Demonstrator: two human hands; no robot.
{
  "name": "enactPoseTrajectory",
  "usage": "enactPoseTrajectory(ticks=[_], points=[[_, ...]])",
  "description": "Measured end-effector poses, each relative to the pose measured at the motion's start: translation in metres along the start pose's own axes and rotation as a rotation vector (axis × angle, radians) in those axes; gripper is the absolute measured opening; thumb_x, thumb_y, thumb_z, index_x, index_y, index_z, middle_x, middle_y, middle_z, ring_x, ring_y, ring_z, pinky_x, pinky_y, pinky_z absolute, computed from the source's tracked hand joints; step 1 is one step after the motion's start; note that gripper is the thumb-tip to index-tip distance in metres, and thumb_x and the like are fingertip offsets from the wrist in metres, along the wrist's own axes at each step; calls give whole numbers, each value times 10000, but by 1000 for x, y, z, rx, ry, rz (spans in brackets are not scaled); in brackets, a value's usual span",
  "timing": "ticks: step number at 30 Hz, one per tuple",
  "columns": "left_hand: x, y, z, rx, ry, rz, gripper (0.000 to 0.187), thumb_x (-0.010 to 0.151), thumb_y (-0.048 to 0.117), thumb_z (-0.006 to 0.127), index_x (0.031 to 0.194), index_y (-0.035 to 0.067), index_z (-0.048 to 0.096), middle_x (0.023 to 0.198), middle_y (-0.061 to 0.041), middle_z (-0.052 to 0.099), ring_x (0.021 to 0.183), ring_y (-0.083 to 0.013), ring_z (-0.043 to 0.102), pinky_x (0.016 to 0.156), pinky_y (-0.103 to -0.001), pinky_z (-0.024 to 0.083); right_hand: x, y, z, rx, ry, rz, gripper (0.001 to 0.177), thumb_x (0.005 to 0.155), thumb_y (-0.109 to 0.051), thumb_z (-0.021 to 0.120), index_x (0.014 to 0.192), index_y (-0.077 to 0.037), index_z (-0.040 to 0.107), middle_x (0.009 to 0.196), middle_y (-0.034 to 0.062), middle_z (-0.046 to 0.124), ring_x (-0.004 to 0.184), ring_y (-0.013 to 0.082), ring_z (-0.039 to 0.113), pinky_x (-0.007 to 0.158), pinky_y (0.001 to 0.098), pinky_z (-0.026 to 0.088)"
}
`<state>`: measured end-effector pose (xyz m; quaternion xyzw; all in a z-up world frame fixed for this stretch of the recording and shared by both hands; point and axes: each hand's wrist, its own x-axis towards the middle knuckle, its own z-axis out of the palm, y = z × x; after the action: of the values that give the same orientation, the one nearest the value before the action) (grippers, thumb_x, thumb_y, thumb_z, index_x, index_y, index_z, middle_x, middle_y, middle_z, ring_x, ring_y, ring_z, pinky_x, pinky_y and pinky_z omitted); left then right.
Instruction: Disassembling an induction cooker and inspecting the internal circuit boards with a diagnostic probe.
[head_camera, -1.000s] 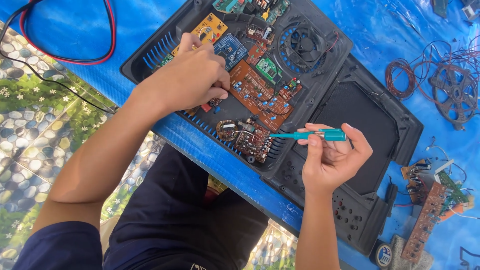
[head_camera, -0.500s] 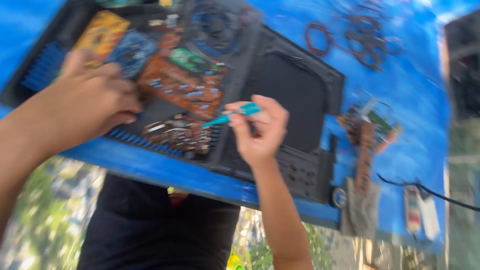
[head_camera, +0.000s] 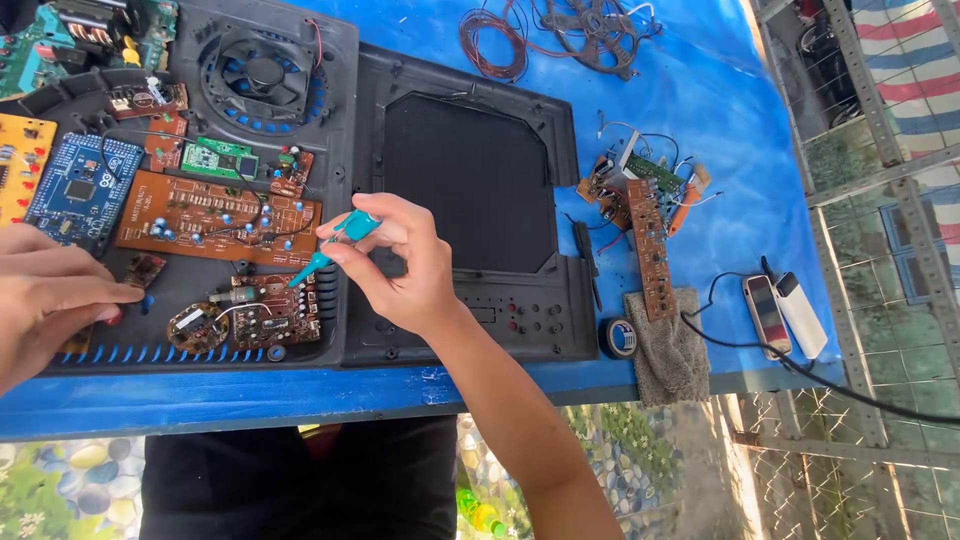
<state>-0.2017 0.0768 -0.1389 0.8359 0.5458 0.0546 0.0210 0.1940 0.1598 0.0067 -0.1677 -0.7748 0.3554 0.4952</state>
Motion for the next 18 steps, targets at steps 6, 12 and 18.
enactPoseTrajectory(ticks=[6, 12, 18], points=[[4, 19, -20, 8, 35, -27, 235, 832, 347, 745, 1064, 363, 772, 1008, 152, 773, 963, -173, 692, 938, -337, 541, -2, 4, 0, 4, -17, -5, 465, 1062, -33, 676, 1435, -123, 413, 1128, 175, 716, 1103, 283, 773, 861, 313, 697], [15, 73, -86, 227, 81, -108, 60, 948, 348, 667, 915, 382, 705, 977, 225, 699, 980, -105, 673, 1085, -370, 456, -1, 4, 2, 1, -29, -49, 461, 1064, -19, 677, 1435, -127, 424, 1111, 170, 697, 1104, 294, 774, 831, 308, 697], [26, 92, -128, 293, -23, -140, 225, 945, 331, 601, 736, 387, 662, 795, 205, 630, 891, -116, 676, 1141, -462, 387, 8, 0, 3, -28, -39, -93, 460, 1041, -1, 673, 1413, -78, 412, 1025, 187, 719, 1027, 301, 781, 798, 329, 696]])
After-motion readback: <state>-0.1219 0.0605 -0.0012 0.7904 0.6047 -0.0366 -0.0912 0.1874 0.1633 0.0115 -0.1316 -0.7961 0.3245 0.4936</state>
